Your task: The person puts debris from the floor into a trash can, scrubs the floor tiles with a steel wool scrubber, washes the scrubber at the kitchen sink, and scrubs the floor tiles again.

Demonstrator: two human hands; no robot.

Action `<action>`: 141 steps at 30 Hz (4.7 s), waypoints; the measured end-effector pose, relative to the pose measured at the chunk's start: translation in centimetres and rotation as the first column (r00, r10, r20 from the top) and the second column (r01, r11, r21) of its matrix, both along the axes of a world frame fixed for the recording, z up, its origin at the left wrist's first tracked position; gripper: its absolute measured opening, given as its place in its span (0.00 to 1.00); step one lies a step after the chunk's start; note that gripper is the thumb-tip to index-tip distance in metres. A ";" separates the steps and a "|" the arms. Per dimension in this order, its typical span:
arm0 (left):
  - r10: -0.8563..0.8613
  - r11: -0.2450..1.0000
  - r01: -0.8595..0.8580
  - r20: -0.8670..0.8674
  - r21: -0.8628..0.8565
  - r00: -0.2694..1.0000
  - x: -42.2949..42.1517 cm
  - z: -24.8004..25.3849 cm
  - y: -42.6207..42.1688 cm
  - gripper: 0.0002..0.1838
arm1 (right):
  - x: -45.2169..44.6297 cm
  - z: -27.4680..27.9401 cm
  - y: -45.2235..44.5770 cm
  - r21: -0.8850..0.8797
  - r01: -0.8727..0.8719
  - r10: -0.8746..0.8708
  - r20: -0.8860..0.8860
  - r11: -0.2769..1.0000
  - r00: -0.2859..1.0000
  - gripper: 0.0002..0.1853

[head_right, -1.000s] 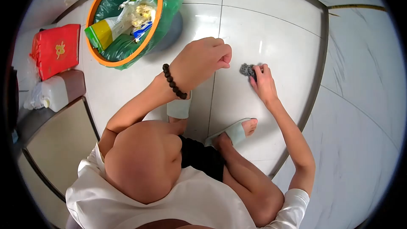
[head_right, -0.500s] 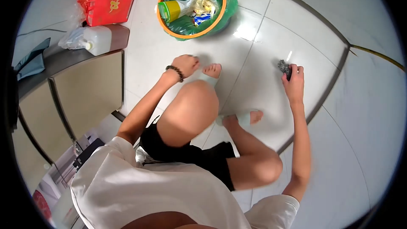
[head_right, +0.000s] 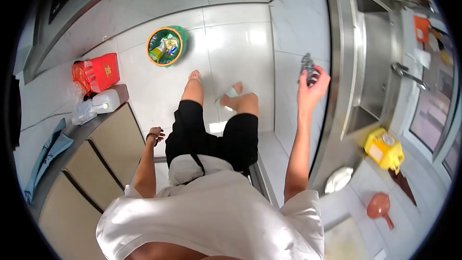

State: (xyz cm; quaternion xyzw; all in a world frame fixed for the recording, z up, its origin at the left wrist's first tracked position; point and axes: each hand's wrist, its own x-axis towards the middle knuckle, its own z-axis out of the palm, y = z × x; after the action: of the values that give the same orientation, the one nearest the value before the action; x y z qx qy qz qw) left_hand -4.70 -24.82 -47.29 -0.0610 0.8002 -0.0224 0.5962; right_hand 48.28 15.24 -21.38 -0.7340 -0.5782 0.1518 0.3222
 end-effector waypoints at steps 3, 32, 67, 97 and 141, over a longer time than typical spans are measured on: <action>-0.018 0.999 0.017 0.026 0.035 1.000 1.0 6.4 2.0 0.18 | 5.5 5.9 -0.5 0.100 0.103 -0.131 0.335 0.990 0.933 0.20; 0.749 0.630 -0.773 -0.313 0.067 0.584 44.0 17.7 -16.7 0.17 | -0.3 -4.2 5.6 -0.418 -0.707 0.821 0.298 0.570 0.487 0.12; 0.475 0.871 -0.433 -0.165 0.233 0.865 17.1 20.4 -2.4 0.19 | 18.9 0.7 -0.7 -0.397 0.177 0.204 0.746 0.901 0.634 0.25; 0.166 0.955 -0.036 -0.431 0.293 0.887 -2.8 8.3 12.0 0.16 | -6.4 -8.6 1.7 -0.918 -0.375 0.264 -0.333 0.128 0.905 0.18; 0.406 0.680 0.502 -0.845 0.534 0.348 -26.8 -51.6 38.7 0.18 | -30.1 -60.1 22.4 -0.880 -0.466 0.933 -0.238 -0.090 0.270 0.15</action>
State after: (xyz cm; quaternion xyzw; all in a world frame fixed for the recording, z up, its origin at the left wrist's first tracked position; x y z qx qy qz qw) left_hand -31.52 13.86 -98.93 0.2079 0.9251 0.3177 -0.0045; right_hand 18.14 37.69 -81.51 -0.3357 -0.7749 0.3801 -0.3772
